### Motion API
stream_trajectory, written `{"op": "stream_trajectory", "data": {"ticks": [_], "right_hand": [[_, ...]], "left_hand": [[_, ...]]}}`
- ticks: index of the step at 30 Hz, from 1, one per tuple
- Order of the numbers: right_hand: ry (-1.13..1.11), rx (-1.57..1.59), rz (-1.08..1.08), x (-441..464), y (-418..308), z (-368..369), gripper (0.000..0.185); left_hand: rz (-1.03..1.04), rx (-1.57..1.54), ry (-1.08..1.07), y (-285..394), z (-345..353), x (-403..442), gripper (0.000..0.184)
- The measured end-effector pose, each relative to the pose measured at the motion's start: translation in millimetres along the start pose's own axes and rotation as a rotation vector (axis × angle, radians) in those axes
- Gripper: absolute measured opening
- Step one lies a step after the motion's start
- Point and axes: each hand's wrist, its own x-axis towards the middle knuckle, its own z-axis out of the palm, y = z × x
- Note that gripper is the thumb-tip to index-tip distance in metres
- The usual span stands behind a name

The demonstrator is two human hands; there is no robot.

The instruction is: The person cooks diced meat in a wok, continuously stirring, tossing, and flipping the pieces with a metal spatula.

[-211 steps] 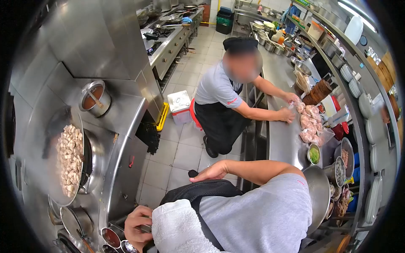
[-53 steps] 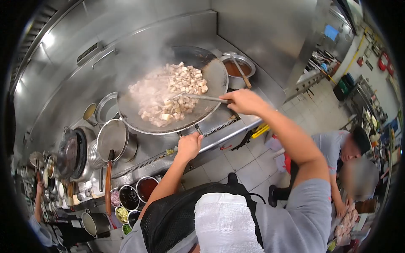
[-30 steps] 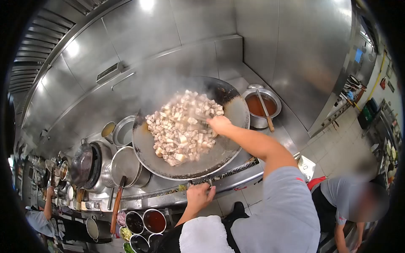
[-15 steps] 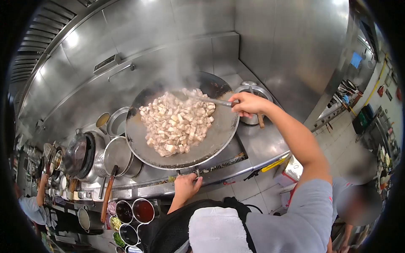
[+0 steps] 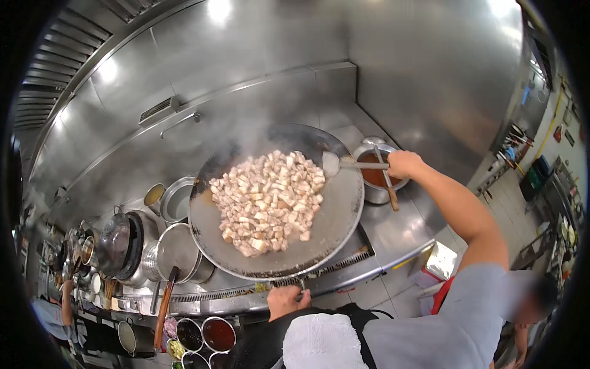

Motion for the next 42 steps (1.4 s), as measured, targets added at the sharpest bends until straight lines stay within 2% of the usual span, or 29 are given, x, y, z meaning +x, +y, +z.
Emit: {"op": "stream_trajectory", "data": {"ticks": [3, 5, 6, 8, 12, 13, 16, 24, 26, 27, 29, 30, 35, 39, 42], "right_hand": [[-0.107, -0.027, -0.130, 88, -31, 19, 0.039], [0.008, -0.016, -0.278, 152, -59, 41, 0.035], [0.009, -0.013, -0.406, 200, -94, 52, 0.034], [0.034, 0.005, -0.564, 237, -145, 66, 0.032], [0.121, -0.062, -0.733, 247, -203, 68, 0.026], [0.114, -0.059, -0.736, 243, -203, 64, 0.026], [0.134, -0.311, -0.863, 205, -190, 38, 0.021], [0.125, -0.236, -0.776, 57, -95, 13, 0.030], [0.111, -0.200, -0.635, 28, -73, 11, 0.037], [0.111, -0.209, -0.630, 16, -64, 5, 0.037], [0.100, -0.184, -0.431, -4, -47, -10, 0.037], [0.116, -0.166, -0.413, -10, -36, -19, 0.038], [0.112, -0.200, -0.293, 28, 24, -34, 0.041], [0.040, -0.246, -0.284, 105, 33, -19, 0.043], [-0.165, -0.166, -0.552, 174, 5, 27, 0.040]], "left_hand": [[0.030, 0.016, 0.056, -5, 6, 1, 0.035], [-0.006, 0.039, 0.081, -1, 3, 3, 0.034], [-0.035, 0.040, 0.081, -2, 5, 4, 0.034], [-0.045, 0.043, 0.056, -3, 8, 3, 0.035], [-0.080, 0.054, 0.061, 3, 8, 5, 0.036], [-0.075, 0.064, 0.077, -1, 14, 2, 0.037], [-0.073, 0.095, 0.076, -3, 20, -4, 0.039], [-0.053, 0.131, 0.132, 3, 21, 2, 0.041], [-0.062, 0.131, 0.132, 4, 20, 1, 0.039], [-0.060, 0.122, 0.137, 3, 20, 1, 0.039], [-0.057, 0.097, 0.117, 1, 19, 2, 0.038], [-0.059, 0.089, 0.116, 1, 19, 1, 0.038], [-0.056, 0.090, 0.106, 1, 17, 2, 0.039], [-0.071, 0.091, 0.119, -1, 19, 2, 0.039], [-0.077, 0.108, 0.124, 3, 17, 6, 0.038]]}}
